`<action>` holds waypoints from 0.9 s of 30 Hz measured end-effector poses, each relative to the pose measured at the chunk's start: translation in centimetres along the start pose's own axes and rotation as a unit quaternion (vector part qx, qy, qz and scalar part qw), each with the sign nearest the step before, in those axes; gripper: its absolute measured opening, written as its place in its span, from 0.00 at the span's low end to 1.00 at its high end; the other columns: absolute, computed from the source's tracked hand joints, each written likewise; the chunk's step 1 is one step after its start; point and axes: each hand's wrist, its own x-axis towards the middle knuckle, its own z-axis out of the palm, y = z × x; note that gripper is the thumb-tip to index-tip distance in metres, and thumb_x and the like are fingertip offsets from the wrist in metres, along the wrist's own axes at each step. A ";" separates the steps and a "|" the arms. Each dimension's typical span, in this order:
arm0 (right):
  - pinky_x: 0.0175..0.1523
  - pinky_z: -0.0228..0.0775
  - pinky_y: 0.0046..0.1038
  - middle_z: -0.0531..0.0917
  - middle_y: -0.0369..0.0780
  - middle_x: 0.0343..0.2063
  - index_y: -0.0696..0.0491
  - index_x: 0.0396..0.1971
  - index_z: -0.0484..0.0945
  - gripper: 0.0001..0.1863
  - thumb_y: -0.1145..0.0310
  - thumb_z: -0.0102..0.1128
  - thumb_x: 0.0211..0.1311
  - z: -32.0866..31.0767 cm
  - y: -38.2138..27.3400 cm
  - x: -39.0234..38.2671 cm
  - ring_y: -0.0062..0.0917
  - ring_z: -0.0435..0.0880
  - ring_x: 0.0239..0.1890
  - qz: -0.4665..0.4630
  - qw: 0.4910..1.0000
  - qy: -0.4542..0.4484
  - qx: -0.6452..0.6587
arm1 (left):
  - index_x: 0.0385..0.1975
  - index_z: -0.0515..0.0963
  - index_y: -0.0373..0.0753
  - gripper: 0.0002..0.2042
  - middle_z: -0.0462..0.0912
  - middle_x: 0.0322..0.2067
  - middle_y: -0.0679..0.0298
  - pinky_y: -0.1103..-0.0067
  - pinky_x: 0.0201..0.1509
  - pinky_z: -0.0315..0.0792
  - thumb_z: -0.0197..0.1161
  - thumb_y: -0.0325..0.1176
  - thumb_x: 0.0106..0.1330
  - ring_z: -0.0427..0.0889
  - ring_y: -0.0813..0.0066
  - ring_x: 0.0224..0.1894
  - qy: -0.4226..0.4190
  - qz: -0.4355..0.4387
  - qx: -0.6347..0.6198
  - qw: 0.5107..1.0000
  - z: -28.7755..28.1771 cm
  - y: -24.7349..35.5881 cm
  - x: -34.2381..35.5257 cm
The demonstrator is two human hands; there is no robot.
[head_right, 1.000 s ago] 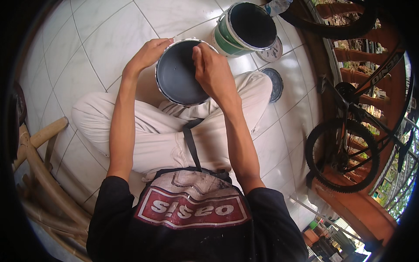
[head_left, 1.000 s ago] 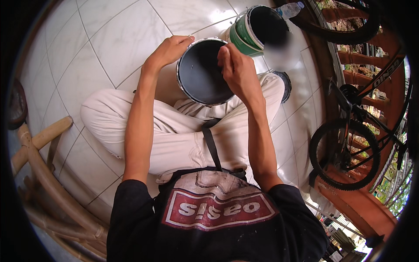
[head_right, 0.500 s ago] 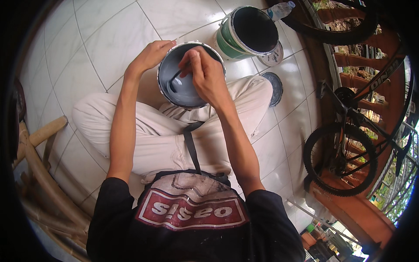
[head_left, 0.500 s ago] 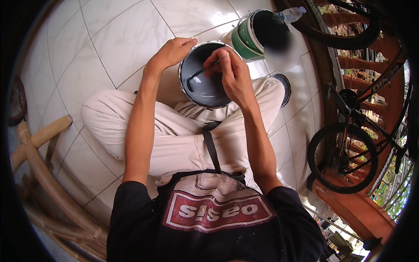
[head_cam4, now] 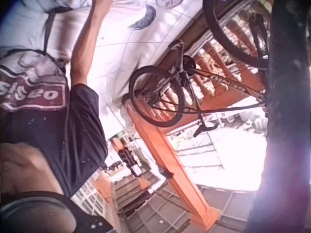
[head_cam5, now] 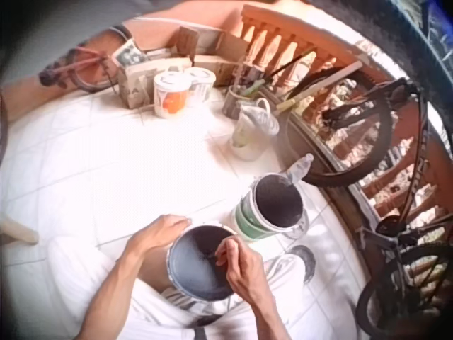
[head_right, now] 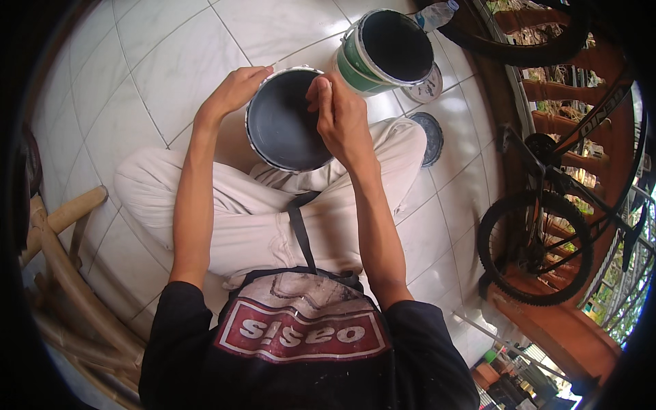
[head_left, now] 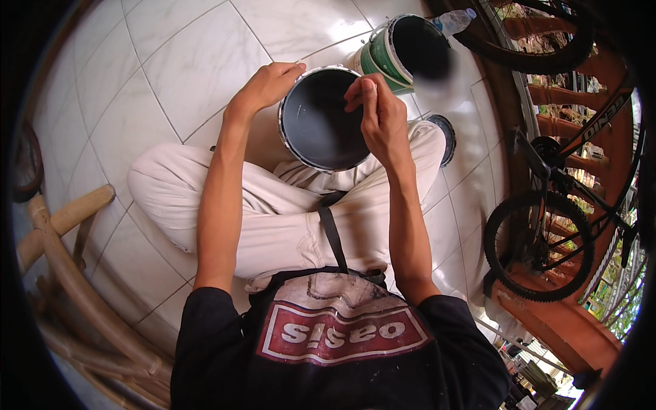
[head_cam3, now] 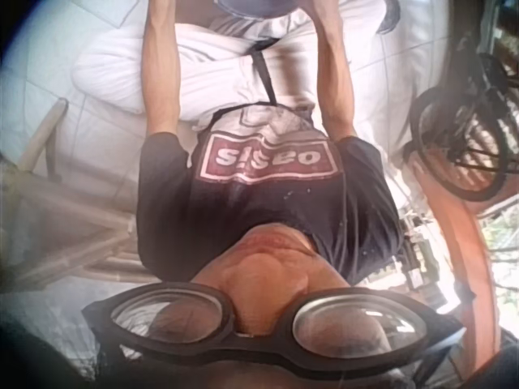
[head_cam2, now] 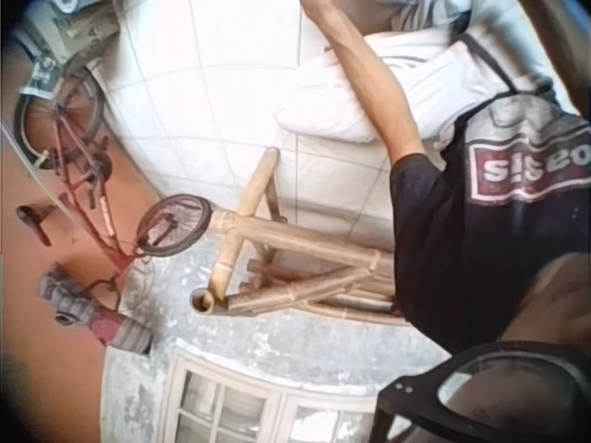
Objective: The person sits on the floor and stirs grey paint in a metal can using a stick. They scrape the sides of the can, compare the contents with another can, and then place the lid on the second can before resuming stirring.
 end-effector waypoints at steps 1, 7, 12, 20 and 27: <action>0.41 0.79 0.28 0.87 0.40 0.31 0.60 0.41 0.79 0.21 0.62 0.44 0.93 -0.2 0.3 -0.7 0.24 0.88 0.30 0.036 0.999 -0.035 0.011 | 0.49 0.85 0.31 0.25 0.84 0.31 0.60 0.71 0.52 0.76 0.55 0.51 0.85 0.77 0.71 0.36 -0.001 -0.004 0.005 1.000 -0.1 0.2 -0.1; 0.39 0.78 0.26 0.87 0.40 0.32 0.58 0.43 0.79 0.21 0.60 0.42 0.93 -0.1 2.4 -3.1 0.22 0.87 0.30 0.045 0.992 0.039 0.110 | 0.51 0.85 0.31 0.25 0.84 0.32 0.63 0.73 0.52 0.75 0.56 0.51 0.85 0.77 0.72 0.37 -0.002 -0.015 -0.018 1.000 0.1 -0.3 0.2; 0.39 0.78 0.25 0.86 0.40 0.31 0.59 0.42 0.79 0.21 0.61 0.42 0.93 0.4 3.1 -4.1 0.22 0.87 0.29 0.064 0.966 0.073 0.242 | 0.45 0.84 0.30 0.26 0.73 0.26 0.69 0.74 0.44 0.71 0.56 0.52 0.85 0.68 0.77 0.32 0.026 0.009 -0.037 0.999 0.6 -0.5 0.1; 0.39 0.79 0.27 0.86 0.40 0.30 0.58 0.42 0.79 0.20 0.62 0.43 0.93 0.9 2.7 -3.5 0.23 0.87 0.29 0.042 0.977 0.144 0.150 | 0.42 0.82 0.28 0.26 0.71 0.25 0.68 0.72 0.43 0.71 0.57 0.52 0.85 0.68 0.76 0.32 0.043 0.021 -0.045 0.998 0.8 -0.4 0.0; 0.40 0.79 0.28 0.87 0.41 0.33 0.59 0.43 0.78 0.20 0.62 0.42 0.93 1.4 1.8 -2.7 0.25 0.88 0.31 0.033 0.987 0.067 0.144 | 0.51 0.85 0.28 0.26 0.79 0.29 0.64 0.72 0.49 0.75 0.56 0.51 0.84 0.74 0.75 0.35 0.014 0.006 -0.041 0.999 0.3 -0.5 0.1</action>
